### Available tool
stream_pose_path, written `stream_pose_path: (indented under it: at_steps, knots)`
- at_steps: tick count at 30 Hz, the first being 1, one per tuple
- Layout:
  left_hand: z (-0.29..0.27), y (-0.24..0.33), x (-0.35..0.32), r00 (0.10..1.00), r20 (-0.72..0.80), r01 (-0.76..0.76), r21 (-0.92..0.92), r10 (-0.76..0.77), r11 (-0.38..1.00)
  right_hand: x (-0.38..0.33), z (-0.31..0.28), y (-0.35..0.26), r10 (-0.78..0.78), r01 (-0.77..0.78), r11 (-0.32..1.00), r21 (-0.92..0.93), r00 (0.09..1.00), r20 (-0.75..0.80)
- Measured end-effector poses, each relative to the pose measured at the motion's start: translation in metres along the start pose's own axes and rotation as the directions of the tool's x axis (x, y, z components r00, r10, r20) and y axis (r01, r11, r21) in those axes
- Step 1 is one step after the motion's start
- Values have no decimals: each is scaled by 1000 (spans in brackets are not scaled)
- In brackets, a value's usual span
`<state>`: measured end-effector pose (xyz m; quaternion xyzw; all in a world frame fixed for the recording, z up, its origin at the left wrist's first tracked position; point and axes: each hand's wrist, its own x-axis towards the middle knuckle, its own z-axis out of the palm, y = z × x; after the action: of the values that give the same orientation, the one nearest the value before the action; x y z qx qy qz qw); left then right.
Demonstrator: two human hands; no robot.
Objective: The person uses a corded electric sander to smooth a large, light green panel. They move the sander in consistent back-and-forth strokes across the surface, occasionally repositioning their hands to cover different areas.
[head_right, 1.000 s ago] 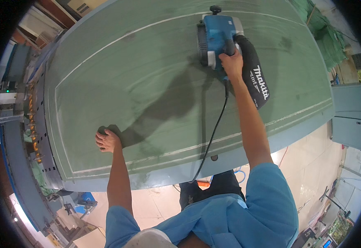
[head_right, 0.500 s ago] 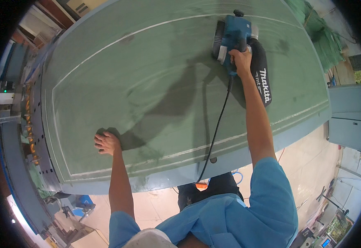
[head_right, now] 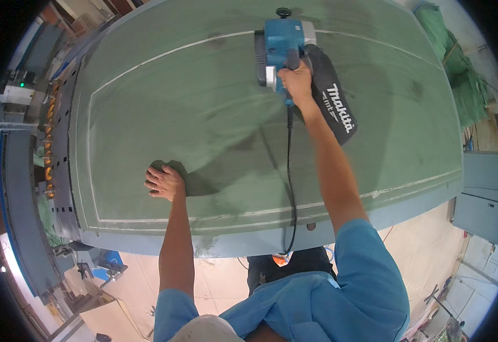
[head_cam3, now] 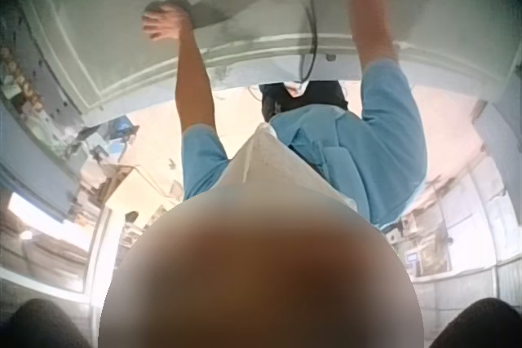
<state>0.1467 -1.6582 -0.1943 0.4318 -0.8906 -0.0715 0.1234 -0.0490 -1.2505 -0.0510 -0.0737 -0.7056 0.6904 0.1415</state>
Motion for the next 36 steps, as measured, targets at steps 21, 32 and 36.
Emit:
stream_pose_path:
  at_steps: [21, 32, 36]
  knots:
    - [32, -15, 41, 998, -31, 63, 74, -60, 995, -51, 335, 46, 64, 27, 944, -329, 963, 263]
    - [36, -21, 49, 996, -50, 75, 92, -71, 993, 65, 345, 60, 20, 58, 917, -395, 981, 191]
    - [34, -22, 48, 997, -29, 69, 74, -67, 995, 106, 303, 62, 45, 18, 898, -439, 990, 133]
